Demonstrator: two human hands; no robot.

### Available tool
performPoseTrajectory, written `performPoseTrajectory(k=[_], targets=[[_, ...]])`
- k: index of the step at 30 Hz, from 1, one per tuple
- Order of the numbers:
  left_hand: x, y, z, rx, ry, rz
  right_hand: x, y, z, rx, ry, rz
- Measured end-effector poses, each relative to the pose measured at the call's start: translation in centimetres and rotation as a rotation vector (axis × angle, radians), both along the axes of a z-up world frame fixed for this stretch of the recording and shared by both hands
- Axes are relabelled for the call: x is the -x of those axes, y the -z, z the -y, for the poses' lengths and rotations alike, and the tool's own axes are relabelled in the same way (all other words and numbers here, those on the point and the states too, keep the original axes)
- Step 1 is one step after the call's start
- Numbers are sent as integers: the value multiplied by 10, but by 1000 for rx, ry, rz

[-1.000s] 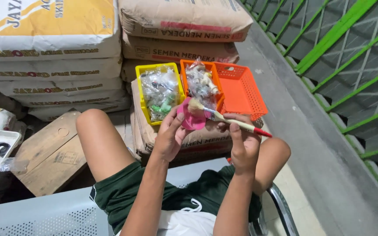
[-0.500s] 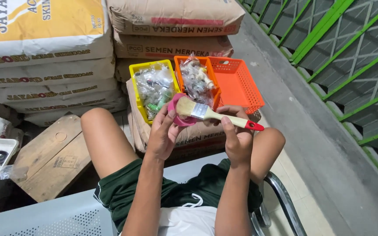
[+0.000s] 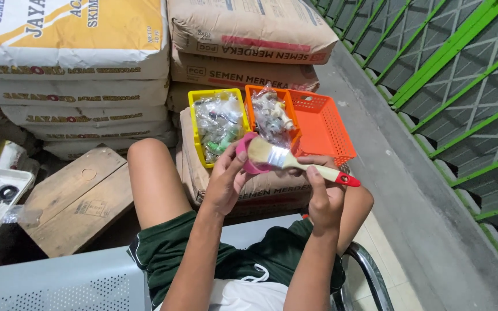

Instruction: Sorting small plastic components into baskets and cleaning a small container with a paintbrush in a warehouse setting.

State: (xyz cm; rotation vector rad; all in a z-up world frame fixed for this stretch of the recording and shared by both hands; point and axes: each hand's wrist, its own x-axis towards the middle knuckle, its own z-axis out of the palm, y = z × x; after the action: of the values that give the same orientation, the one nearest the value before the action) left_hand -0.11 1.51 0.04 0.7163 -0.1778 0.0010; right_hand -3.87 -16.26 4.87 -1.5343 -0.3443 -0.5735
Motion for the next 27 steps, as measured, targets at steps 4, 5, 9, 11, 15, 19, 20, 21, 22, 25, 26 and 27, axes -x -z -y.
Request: performPoseTrajectory(k=[4, 5, 9, 11, 15, 19, 20, 21, 22, 25, 26, 27], targets=[[0, 1, 2, 0, 8, -10, 1, -4, 0, 7, 3, 3], [0, 3, 2, -9, 2, -10, 1, -2, 1, -5, -11, -12], [0, 3, 2, -52, -14, -14, -2, 2, 6, -1, 13, 8], [1, 3, 2, -49, -13, -10, -5, 7, 9, -13, -2, -3], [-2, 12, 2, -51, -24, -6, -7, 4, 3, -11, 6, -3], [-3, 4, 2, -108, -45, -74, -18, 14, -3, 67, 54, 7], [-1, 1, 2, -111, -59, -85, -24, 17, -6, 15, 15, -23], [2, -1, 2, -115, -71, -99, -28, 21, -8, -37, -23, -55], [1, 2, 1, -118, -63, -102, -33, 28, -4, -40, -15, -58], [-3, -1, -2, -184, -99, -128, -45, 36, 1, -7, 64, -38], [-3, -6, -2, -185, -104, -139, -44, 35, 0, -39, 53, -48], [1, -10, 0, -182, -112, -157, -41, 36, 0, -67, 40, -65]])
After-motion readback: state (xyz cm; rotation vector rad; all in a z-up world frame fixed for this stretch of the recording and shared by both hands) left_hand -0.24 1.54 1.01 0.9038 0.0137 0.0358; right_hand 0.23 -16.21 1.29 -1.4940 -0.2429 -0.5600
